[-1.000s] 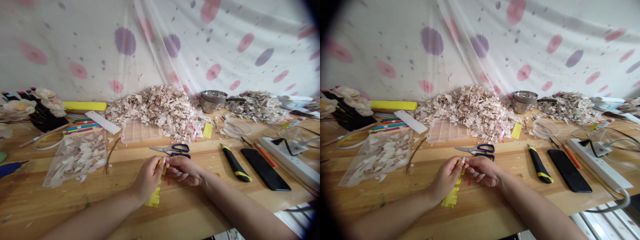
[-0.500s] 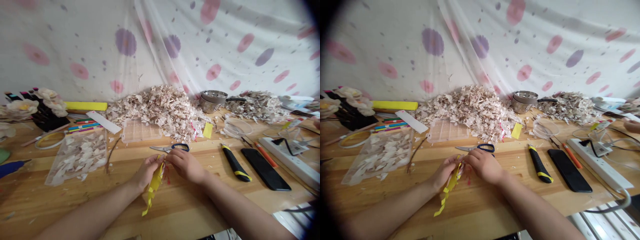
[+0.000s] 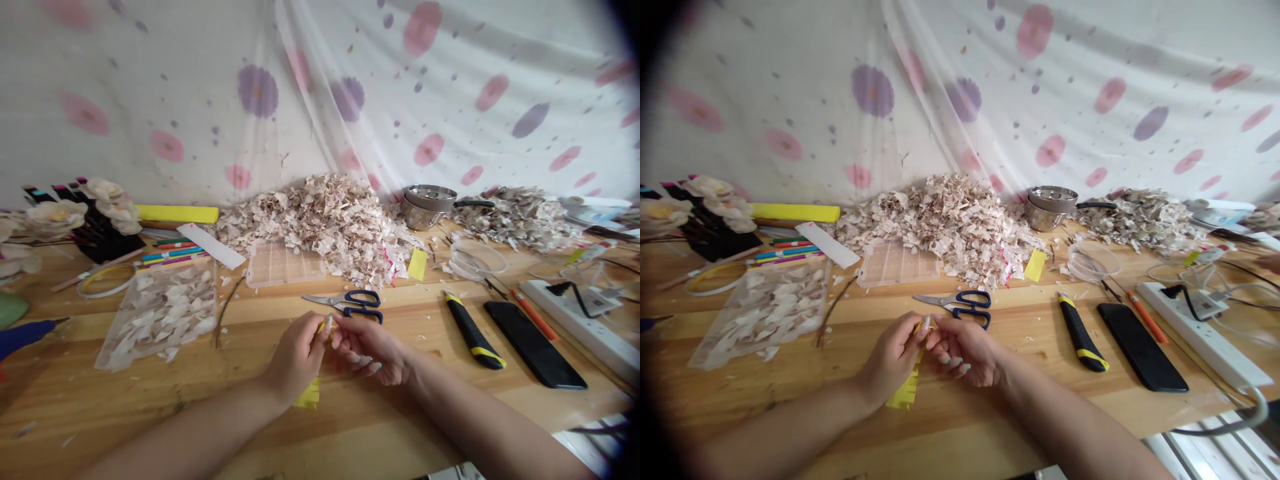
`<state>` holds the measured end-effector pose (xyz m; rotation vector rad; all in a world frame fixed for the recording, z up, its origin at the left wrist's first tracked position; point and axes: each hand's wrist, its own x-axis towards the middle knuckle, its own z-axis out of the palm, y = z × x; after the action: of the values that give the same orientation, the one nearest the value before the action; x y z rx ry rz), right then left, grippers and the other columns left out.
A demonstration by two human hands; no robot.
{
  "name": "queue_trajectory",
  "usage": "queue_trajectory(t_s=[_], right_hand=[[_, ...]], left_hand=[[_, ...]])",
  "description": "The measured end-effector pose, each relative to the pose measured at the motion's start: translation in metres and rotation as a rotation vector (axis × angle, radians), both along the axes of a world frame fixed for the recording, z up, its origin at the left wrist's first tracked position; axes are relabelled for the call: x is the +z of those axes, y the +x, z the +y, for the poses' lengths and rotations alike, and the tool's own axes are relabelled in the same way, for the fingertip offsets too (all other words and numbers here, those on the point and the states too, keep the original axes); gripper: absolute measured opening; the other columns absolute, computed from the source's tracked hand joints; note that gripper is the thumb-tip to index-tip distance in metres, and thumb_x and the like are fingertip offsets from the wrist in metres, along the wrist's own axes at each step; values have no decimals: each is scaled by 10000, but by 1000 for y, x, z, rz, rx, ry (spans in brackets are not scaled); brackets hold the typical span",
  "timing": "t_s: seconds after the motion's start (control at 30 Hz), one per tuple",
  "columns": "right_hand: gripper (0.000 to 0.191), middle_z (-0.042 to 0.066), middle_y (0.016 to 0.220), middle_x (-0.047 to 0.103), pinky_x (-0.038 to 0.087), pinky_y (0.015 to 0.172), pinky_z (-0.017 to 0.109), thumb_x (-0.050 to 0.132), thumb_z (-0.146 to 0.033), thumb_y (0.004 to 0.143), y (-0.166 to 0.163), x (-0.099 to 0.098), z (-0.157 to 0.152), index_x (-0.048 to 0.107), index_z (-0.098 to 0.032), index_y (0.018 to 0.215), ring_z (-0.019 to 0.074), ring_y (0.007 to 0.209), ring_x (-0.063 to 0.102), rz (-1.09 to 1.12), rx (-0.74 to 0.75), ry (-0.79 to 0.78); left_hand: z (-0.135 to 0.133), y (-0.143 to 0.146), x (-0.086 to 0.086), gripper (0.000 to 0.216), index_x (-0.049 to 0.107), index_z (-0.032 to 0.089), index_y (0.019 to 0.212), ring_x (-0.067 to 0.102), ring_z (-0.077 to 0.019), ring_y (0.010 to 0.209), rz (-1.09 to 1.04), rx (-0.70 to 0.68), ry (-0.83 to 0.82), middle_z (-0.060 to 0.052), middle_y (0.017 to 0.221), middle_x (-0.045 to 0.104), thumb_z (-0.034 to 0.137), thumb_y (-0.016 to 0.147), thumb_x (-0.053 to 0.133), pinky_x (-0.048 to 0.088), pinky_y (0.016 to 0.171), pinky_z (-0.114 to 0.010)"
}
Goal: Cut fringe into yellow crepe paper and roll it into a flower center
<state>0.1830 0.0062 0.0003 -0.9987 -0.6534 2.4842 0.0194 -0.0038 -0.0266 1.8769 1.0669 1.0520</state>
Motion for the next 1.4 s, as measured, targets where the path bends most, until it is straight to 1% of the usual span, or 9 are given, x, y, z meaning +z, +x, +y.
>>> queue_trajectory(t_s=[0.13, 0.3, 0.5, 0.73, 0.83, 1.0, 1.17, 1.27, 1.4], right_hand=[[512, -57, 362, 418, 135, 250, 107, 218, -415, 984, 2, -2, 2, 562, -132, 732, 33, 252, 230, 53, 28, -20], [307, -74, 392, 402, 98, 262, 104, 359, -280, 938, -1, 0, 0, 484, -162, 684, 27, 270, 222, -8, -24, 23], [229, -83, 465, 428, 128, 294, 117, 579, -340, 824, -2, -1, -1, 528, -140, 726, 10, 326, 241, -124, -161, 243], [415, -60, 485, 487, 240, 324, 164, 614, -562, 741, -5, -13, 4, 495, -169, 684, 45, 355, 358, -369, -161, 599], [412, -54, 494, 469, 294, 379, 184, 531, -557, 817, -5, -17, 3, 475, -179, 663, 62, 395, 378, -507, -151, 851], [280, 15, 642, 561, 395, 566, 224, 423, -300, 935, 2, -17, 2, 555, -164, 728, 117, 603, 501, -797, -138, 1498], [265, 91, 760, 621, 405, 626, 289, 354, -170, 938, 18, -8, 11, 619, -156, 953, 181, 705, 526, -896, 60, 2125], [264, 100, 808, 620, 422, 685, 309, 359, -217, 949, 21, -6, 14, 614, -163, 907, 185, 755, 532, -853, 48, 2046], [394, -3, 567, 503, 388, 477, 211, 379, -440, 938, 9, -11, 11, 485, -174, 669, 104, 498, 462, -698, -164, 1254]], left_hand=[[1, -3, -4, 159, 570, 203, 853, 542, -194, 766, 65, -26, 131, -36, 775, 581, 156, 889, 422, 398, 729, -284], [2, -2, 0, 175, 594, 212, 825, 555, -195, 766, 36, -21, 116, -41, 778, 609, 202, 901, 436, 402, 739, -286], [4, 2, 1, 252, 577, 210, 741, 554, -195, 753, -48, 14, -59, -34, 748, 609, 346, 908, 447, 403, 727, -279], [12, 4, -7, 322, 555, 187, 726, 529, -158, 634, -384, -113, -444, 0, 643, 576, 471, 867, 503, 414, 635, -259], [14, 3, -7, 335, 558, 177, 712, 482, -131, 602, -423, -78, -465, 18, 626, 532, 490, 831, 556, 374, 575, -228], [12, 6, -5, 359, 548, 170, 702, 459, -113, 566, -503, -57, -572, 26, 604, 504, 518, 769, 604, 355, 531, -210], [10, 11, -5, 407, 482, 178, 598, 415, -100, 443, -527, -102, -681, 35, 487, 452, 544, 751, 571, 342, 465, -224], [8, 11, -7, 418, 449, 186, 577, 377, -92, 430, -512, -70, -657, 45, 470, 427, 543, 766, 558, 323, 456, -222], [2, 7, -8, 343, 485, 185, 674, 393, -97, 530, -461, 56, -498, 55, 575, 435, 483, 832, 546, 319, 520, -207]])
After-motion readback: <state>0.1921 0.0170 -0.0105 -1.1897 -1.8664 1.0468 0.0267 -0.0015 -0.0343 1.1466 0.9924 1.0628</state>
